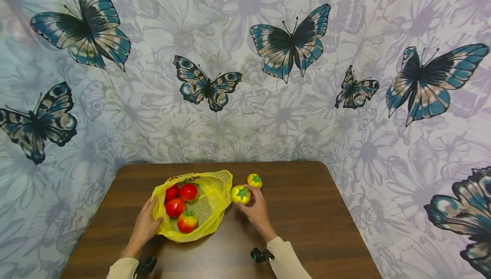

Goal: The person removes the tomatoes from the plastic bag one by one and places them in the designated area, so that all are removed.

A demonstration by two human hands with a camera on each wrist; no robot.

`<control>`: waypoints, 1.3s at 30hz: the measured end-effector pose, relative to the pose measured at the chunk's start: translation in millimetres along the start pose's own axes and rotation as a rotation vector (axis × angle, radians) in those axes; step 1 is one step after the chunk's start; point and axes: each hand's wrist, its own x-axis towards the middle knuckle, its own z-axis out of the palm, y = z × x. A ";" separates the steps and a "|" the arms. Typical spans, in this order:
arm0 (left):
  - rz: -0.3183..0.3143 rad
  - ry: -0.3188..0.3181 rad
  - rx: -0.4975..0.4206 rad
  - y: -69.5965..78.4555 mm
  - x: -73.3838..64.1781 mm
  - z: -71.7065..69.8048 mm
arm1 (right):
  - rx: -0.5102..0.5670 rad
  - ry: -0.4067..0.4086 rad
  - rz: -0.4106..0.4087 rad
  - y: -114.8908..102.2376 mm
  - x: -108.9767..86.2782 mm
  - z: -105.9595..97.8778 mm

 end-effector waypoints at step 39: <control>0.000 -0.006 0.003 -3.3 -0.7 1.0 | -0.076 0.201 0.200 59.6 5.6 -44.7</control>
